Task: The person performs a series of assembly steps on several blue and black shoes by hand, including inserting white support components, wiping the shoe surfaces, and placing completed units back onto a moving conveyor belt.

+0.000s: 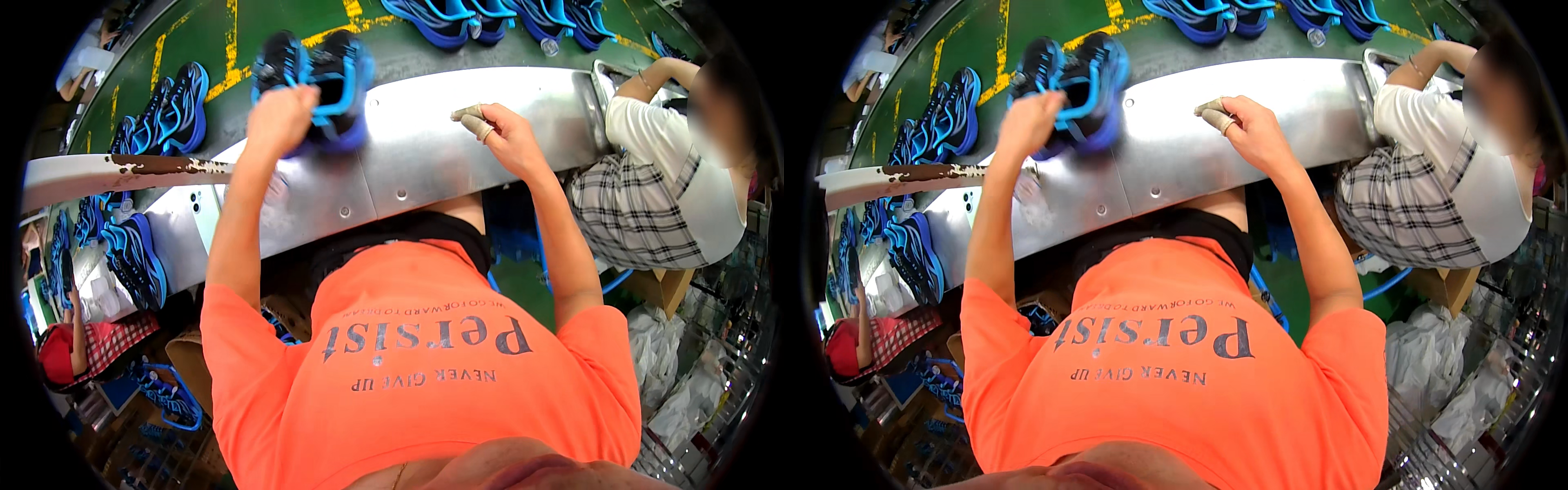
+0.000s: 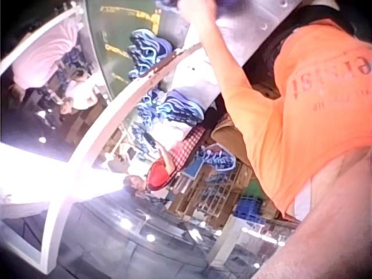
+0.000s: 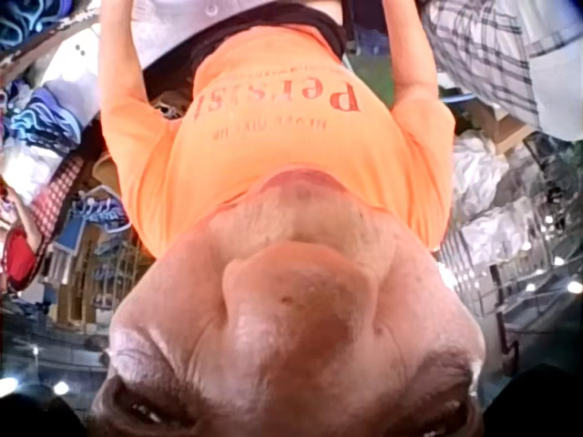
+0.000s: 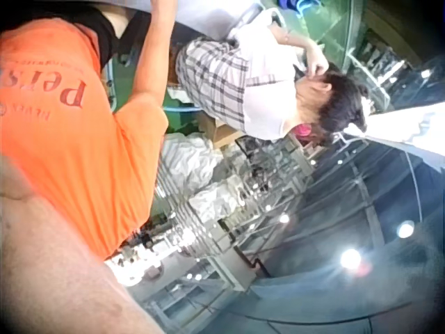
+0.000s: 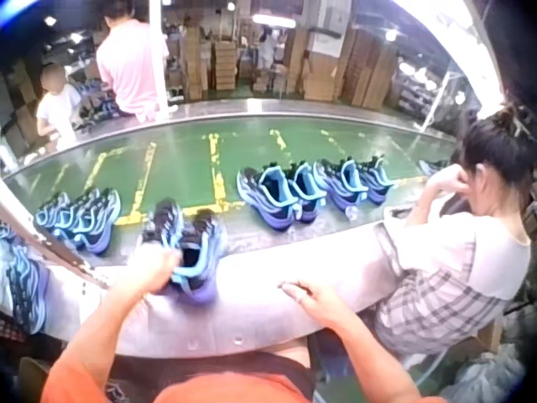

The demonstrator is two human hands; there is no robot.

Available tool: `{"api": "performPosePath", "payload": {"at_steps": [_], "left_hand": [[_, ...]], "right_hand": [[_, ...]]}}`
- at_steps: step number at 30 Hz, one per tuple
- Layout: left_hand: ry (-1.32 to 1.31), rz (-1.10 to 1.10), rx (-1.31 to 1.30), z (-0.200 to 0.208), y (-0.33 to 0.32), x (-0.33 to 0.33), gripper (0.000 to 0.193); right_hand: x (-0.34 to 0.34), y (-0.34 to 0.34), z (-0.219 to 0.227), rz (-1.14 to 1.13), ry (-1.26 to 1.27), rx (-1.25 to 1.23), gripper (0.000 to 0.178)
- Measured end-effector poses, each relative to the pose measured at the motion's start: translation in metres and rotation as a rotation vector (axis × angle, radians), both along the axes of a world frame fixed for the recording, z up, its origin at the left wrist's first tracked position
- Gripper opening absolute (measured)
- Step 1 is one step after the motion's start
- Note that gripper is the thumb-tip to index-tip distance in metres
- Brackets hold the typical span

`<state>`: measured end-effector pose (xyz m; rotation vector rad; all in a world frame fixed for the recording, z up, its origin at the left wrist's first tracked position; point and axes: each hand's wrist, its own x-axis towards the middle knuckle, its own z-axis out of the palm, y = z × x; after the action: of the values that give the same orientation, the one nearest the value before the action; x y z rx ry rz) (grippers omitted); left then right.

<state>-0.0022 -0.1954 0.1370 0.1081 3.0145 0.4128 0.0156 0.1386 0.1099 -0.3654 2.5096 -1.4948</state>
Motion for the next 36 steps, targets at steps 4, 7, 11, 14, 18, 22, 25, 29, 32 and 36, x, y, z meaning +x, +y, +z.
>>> {"api": "performPosePath", "payload": {"at_steps": [4, 7, 11, 14, 18, 22, 25, 29, 32, 36], "left_hand": [[0.65, 0.145, 0.025, 0.01, -0.019, -0.034, 0.022], [0.429, -0.077, 0.445, -0.03, 0.002, -0.008, 0.02], [-0.105, -0.139, 0.536, -0.072, 0.036, 0.066, 0.023], [-0.198, -0.12, 0.682, -0.096, 0.046, 0.115, 0.022], [-0.416, -0.014, 0.788, -0.08, 0.051, 0.138, 0.024], [-0.151, 0.27, 0.999, -0.072, 0.059, 0.118, 0.031], [0.167, 0.31, 0.935, -0.055, 0.061, 0.101, 0.061], [0.508, 0.061, 0.501, -0.032, 0.065, 0.088, 0.071], [0.278, 0.04, 0.563, -0.034, 0.052, 0.097, 0.051], [0.188, 0.051, 0.334, -0.011, 0.035, 0.108, 0.048]], "right_hand": [[-0.057, 0.003, 0.009, 0.003, 0.137, 0.248, 0.03], [-0.114, 0.005, 0.006, 0.087, 0.475, 0.425, 0.05], [-0.186, -0.002, -0.007, 0.012, 0.484, 0.8, 0.07], [-0.225, -0.001, -0.034, 0.08, 0.351, 0.976, 0.07], [-0.232, -0.019, -0.032, 0.171, 0.314, 0.949, 0.062], [-0.169, -0.048, -0.001, 0.311, 0.203, 0.788, 0.061], [-0.072, -0.067, 0.003, 0.547, 0.339, 0.792, 0.049], [0.032, -0.077, 0.021, 0.636, 0.189, 0.531, 0.046], [0.057, -0.071, 0.034, 0.796, 0.06, 0.201, 0.047], [0.04, -0.056, 0.077, 0.431, 0.115, -0.088, 0.044]]}}
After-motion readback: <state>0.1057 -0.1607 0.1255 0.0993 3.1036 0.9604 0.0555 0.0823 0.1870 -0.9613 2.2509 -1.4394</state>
